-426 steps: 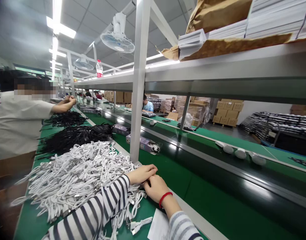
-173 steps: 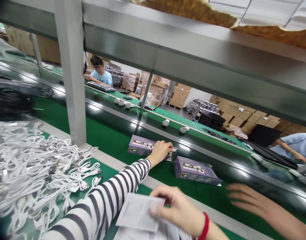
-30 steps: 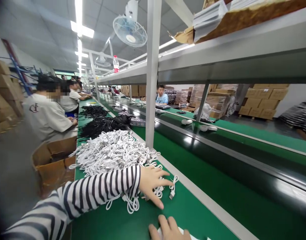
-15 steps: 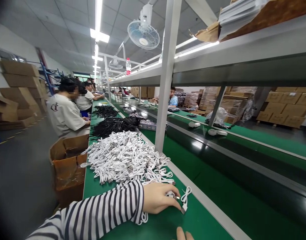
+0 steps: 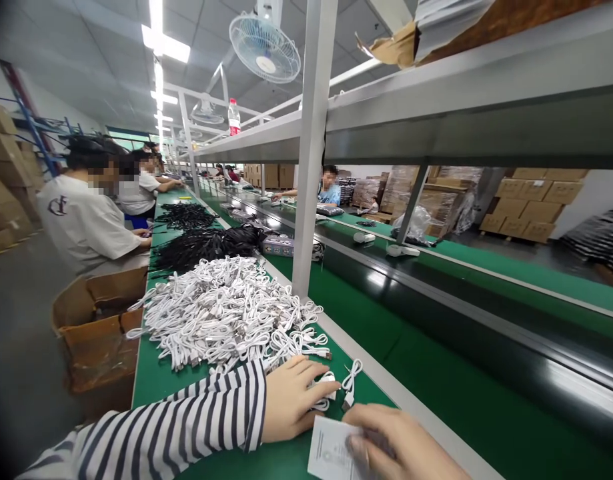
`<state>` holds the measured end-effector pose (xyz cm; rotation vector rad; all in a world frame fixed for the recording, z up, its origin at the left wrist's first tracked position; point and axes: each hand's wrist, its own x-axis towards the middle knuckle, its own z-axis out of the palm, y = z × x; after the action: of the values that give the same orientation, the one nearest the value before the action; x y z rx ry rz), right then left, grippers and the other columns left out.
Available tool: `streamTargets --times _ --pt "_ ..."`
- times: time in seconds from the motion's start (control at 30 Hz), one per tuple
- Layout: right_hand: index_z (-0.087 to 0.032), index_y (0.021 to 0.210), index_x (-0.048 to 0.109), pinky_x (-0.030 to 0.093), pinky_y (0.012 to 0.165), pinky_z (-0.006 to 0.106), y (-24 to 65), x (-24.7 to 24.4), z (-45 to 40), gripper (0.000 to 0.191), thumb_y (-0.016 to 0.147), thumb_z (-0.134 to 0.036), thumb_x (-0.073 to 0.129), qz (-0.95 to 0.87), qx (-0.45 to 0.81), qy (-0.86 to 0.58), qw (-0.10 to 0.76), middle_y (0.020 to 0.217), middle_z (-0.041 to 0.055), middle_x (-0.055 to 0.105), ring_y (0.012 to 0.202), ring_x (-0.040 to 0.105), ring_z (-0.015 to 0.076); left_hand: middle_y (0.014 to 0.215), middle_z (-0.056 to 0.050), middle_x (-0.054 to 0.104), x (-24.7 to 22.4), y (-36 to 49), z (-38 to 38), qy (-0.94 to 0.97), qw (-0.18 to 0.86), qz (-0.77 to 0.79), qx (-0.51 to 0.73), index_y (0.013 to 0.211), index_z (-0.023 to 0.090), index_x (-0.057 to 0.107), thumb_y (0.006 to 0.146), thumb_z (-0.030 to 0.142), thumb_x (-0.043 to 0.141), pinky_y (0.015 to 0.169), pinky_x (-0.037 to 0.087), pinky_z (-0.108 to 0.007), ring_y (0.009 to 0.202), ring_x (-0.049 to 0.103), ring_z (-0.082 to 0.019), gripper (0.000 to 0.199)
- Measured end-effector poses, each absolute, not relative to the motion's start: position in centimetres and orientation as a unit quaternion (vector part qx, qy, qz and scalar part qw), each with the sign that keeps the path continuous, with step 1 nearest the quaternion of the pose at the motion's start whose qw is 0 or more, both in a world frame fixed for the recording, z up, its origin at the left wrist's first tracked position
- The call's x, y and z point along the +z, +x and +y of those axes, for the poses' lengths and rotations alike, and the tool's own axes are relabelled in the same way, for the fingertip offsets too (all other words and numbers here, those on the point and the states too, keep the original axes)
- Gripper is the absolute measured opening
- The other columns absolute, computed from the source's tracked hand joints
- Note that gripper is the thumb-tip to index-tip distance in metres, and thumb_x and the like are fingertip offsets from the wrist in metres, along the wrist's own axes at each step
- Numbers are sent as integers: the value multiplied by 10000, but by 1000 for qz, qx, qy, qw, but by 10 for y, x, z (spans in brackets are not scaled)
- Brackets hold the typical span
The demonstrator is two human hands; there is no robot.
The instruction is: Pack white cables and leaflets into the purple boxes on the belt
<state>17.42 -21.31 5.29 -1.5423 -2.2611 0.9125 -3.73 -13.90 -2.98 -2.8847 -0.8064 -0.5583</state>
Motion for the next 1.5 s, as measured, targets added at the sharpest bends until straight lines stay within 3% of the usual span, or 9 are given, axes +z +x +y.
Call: streamTargets --times 0.13,0.23,0.33,0.43,0.57,0.73,0.97,1.2,1.5 --pt "-231 975 701 491 821 315 182 22 -194 455 841 -610 488 -742 414 -506 149 945 74 673 966 606 270 1143 -82 600 -27 -35 -140 -947 40 -272 -168 1241 223 493 897 219 471 861 442 -362 1016 562 -229 345" --pt "-225 960 695 501 636 283 186 -2 -183 516 765 -684 561 -708 492 -470 190 813 64 638 740 622 216 1125 -65 602 -23 -34 -140 -948 12 -274 -161 1247 246 482 878 181 460 805 460 -331 949 576 -209 375" --pt "-226 968 674 336 376 196 191 -7 -180 525 692 -672 662 -653 573 -455 194 820 51 627 458 503 88 1151 -55 585 -18 -33 -142 -941 -32 -288 -175 1280 265 433 872 168 456 803 477 -317 993 571 -218 420" --pt "-185 898 640 211 321 158 196 -8 -180 515 648 -626 732 -614 629 -439 187 714 22 614 392 430 36 1234 -37 554 -13 -33 -144 -923 -101 -309 -208 1276 272 404 921 202 403 802 490 -293 1007 585 -204 361" --pt "-163 782 569 188 305 151 206 -15 -175 518 637 -632 735 -599 626 -450 215 506 -52 498 355 369 37 1199 -18 579 -7 -34 -146 -915 -134 -324 -199 1257 276 399 947 234 358 760 489 -281 888 621 -180 315" --pt "-149 829 616 206 346 167 213 -21 -168 501 715 -634 670 -615 544 -481 308 576 -51 495 398 340 36 1135 -1 578 -4 -34 -147 -937 -96 -303 -145 1285 331 397 920 221 402 658 468 -254 794 608 -160 381" --pt "-161 801 624 252 413 205 209 -20 -166 428 726 -576 699 -641 530 -450 323 635 -36 514 459 352 59 1136 -17 584 -6 -31 -152 -920 -190 -295 -175 1298 303 382 871 247 486 705 466 -260 857 611 -177 442" --pt "-178 791 576 389 615 247 192 -16 -174 362 697 -469 770 -633 548 -401 371 755 -13 569 691 513 135 1198 -51 589 -15 -25 -153 -907 -226 -302 -189 1314 280 368 831 430 563 692 463 -266 898 631 -212 542" --pt "-194 931 555 377 614 250 193 -31 -168 423 721 -508 744 -640 543 -402 365 750 -20 536 669 502 134 943 -3 609 -24 -23 -149 -897 -279 -286 -188 1403 271 77 776 287 576 643 438 -246 769 602 -174 802"
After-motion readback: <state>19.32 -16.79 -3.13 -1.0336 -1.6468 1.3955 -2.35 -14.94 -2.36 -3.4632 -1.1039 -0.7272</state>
